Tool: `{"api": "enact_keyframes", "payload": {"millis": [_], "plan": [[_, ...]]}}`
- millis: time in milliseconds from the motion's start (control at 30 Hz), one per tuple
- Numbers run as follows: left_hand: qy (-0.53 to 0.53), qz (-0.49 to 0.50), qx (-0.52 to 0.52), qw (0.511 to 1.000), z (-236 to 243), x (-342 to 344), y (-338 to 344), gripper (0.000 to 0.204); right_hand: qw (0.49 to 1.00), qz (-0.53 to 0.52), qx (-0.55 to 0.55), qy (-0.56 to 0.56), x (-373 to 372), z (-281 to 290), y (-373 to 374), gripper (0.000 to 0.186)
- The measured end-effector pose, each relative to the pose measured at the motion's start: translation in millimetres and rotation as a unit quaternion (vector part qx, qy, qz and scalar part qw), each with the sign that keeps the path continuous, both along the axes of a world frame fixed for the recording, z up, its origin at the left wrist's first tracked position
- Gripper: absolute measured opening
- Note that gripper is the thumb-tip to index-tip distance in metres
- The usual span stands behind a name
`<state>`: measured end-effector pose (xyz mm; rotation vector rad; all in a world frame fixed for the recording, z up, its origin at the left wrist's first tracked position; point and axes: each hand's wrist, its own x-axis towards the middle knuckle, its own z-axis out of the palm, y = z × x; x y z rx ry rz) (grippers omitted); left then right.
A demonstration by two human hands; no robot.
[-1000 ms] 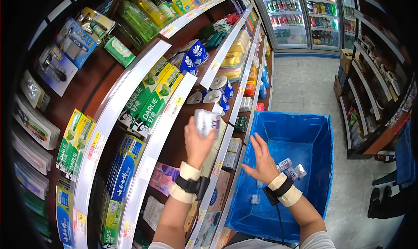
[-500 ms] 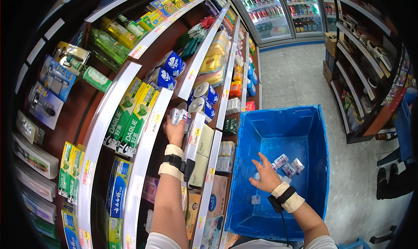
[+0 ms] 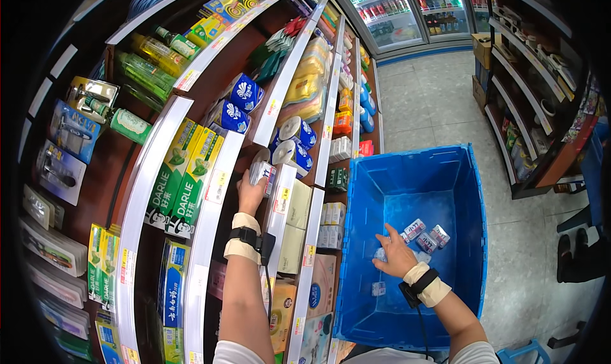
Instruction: The person takes various packaged goods, including boxes of tissues, toothpaste, and other toiletries, from a blue plastic crate and places them onto the shelves of a retail store. The person handles items one by one, arranging them neatly on the shelf.
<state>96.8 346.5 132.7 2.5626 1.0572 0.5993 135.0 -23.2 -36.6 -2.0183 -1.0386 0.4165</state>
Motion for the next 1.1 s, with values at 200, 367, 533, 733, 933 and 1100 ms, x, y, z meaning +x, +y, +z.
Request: {"api": "enact_keyframes", "payload": {"millis": [200,367,533,733,933,1100], "plan": [[-0.058,-0.023,-0.079,0.995,-4,-9,9,0.069,0.999,0.017,-0.014,0.035,-2,-5,0,0.064],[-0.106,-0.025,-0.141,0.984,-3,-8,11,0.058,1.0,0.019,-0.013,0.006,-6,-11,4,0.063],[-0.148,-0.009,-0.226,0.963,3,-1,3,0.05,0.998,0.027,-0.036,0.032,-5,-10,0,0.062],[-0.133,0.021,-0.212,0.968,0,-3,14,0.046,0.998,0.024,-0.04,0.052,-5,-13,-4,0.061],[-0.103,0.002,-0.222,0.97,-1,-7,24,0.043,0.997,0.023,-0.051,0.047,-4,-19,-6,0.062],[-0.093,0.006,-0.217,0.972,2,-4,17,0.042,0.996,0.023,-0.073,0.037,-4,-22,-6,0.062]]}}
